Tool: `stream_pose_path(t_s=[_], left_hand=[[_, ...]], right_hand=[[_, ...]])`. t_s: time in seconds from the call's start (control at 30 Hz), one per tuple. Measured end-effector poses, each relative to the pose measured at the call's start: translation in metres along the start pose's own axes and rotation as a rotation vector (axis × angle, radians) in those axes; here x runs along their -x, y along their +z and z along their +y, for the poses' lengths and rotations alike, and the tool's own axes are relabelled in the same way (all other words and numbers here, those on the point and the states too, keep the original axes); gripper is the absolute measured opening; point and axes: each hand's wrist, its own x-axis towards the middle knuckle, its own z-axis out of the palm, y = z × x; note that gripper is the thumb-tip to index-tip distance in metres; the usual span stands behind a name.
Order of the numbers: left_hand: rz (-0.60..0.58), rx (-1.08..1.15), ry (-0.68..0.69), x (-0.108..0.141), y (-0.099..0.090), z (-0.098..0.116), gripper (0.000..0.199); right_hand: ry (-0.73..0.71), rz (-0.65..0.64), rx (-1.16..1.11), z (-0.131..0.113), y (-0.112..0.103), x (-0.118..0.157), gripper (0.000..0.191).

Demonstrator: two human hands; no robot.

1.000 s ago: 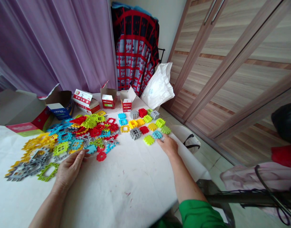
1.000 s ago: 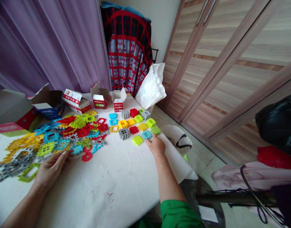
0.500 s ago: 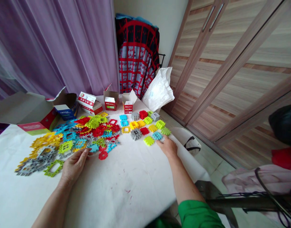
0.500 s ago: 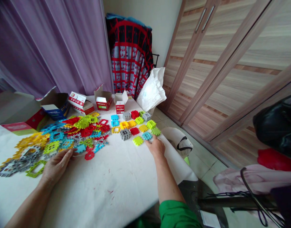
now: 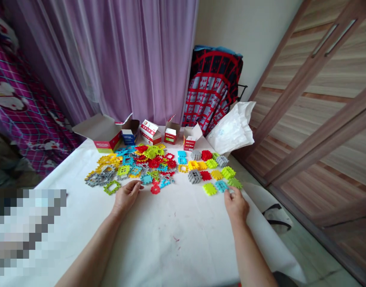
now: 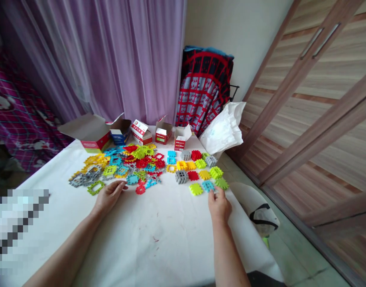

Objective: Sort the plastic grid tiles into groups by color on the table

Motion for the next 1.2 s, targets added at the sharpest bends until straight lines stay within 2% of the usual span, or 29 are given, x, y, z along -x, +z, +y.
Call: stream_pose_path(t_s=[0.1,0.27,0.33,0.4,0.53,0.67,0.83,1.0,1.2], left_hand=[[-0.003,0.012,-0.001,0.009,-0.003,-0.001,0.05],[0.006,0.025,-0.003,0.017,-0.004,-0.002,0.049],[0.015,0.021,-0.004,0.018,-0.004,-0.003,0.048],[0.02,0.01,-0.003,0.019,-0.003,-0.004,0.048],[0.005,-0.038,-0.004,0.02,-0.004,-0.002,0.046],[-0.016,-0.115,-0.011,0.018,-0.004,0.003,0.041],[-0.052,-0.194,-0.015,0.008,0.002,0.01,0.034],[-0.112,-0.191,-0.007,0.002,0.003,0.007,0.036],[-0.119,-0.176,-0.009,-0.002,0.0,-0.001,0.036]], right_hand=[[-0.206,0.054,-0.129,-0.019,0.014,0.01,0.029],[-0.867,0.027,-0.363,-0.093,0.031,0.048,0.026],[-1.013,0.001,-0.403,-0.124,0.036,0.062,0.025],[-1.079,-0.02,-0.422,-0.15,0.042,0.071,0.024],[-1.039,-0.039,-0.437,-0.176,0.059,0.074,0.023],[-0.911,-0.021,-0.474,-0.18,0.071,0.066,0.024],[-0.826,-0.004,-0.429,-0.191,0.074,0.047,0.025],[-0.819,-0.102,-0.317,-0.209,0.074,0.026,0.017],[-0.79,-0.212,-0.212,-0.215,0.077,0.022,0.016]])
